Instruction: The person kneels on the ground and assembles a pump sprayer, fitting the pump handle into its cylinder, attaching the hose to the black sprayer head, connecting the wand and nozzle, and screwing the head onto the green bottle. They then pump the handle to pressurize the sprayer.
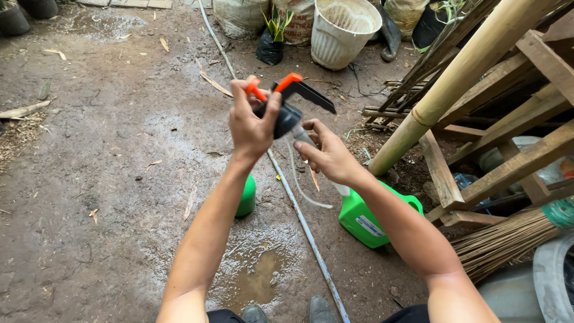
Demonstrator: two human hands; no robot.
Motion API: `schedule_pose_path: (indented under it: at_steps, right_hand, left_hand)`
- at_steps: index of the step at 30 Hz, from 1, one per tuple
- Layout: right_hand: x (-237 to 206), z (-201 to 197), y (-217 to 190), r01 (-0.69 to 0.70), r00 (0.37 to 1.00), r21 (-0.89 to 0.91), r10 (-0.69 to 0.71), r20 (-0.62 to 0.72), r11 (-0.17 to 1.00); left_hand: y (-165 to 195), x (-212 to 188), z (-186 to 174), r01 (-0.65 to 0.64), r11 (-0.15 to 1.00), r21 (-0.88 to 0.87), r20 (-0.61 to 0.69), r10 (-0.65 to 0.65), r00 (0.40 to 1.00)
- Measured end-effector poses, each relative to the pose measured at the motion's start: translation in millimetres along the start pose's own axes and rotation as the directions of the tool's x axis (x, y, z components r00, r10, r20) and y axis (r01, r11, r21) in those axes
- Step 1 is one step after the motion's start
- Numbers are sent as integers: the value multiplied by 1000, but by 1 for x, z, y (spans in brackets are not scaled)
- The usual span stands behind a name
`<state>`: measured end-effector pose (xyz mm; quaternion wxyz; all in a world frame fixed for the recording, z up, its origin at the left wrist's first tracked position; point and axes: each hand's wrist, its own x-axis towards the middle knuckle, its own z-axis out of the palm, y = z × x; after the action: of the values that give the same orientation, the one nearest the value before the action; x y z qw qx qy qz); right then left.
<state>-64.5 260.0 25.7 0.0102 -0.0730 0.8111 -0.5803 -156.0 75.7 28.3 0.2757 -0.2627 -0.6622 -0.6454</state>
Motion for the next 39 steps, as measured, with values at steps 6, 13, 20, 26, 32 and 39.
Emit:
schedule_pose_path:
  at_steps: [6,13,20,26,32,39]
  right_hand:
    - [-10,-2,0,306,950,-382,-304,67,872]
    - [-20,4,-17,197,977,-412,-215,1,890]
    - [-28,6,-30,218,972,-455,-232,25,863]
    - [-35,9,-48,196,977,-460,-211,18,866]
    - [-43,18,-72,202,961,-589,-275,-36,782]
    - [-42,28,-82,272,925,-674,-380,-14,687]
  left_hand:
    - [-27,23,-40,-76,996,-53,-176,66,982]
    - [-32,22,-46,-103,994,-38,-245,91,965]
    - [-35,23,-45,-121,990,-77,-224,101,969]
    - [-43,25,-39,13,979,-202,-268,-68,961]
    - [-51,26,-41,82,916,-392,-236,-186,954]
    - [-61,26,-50,142,875,-463,-233,-275,933]
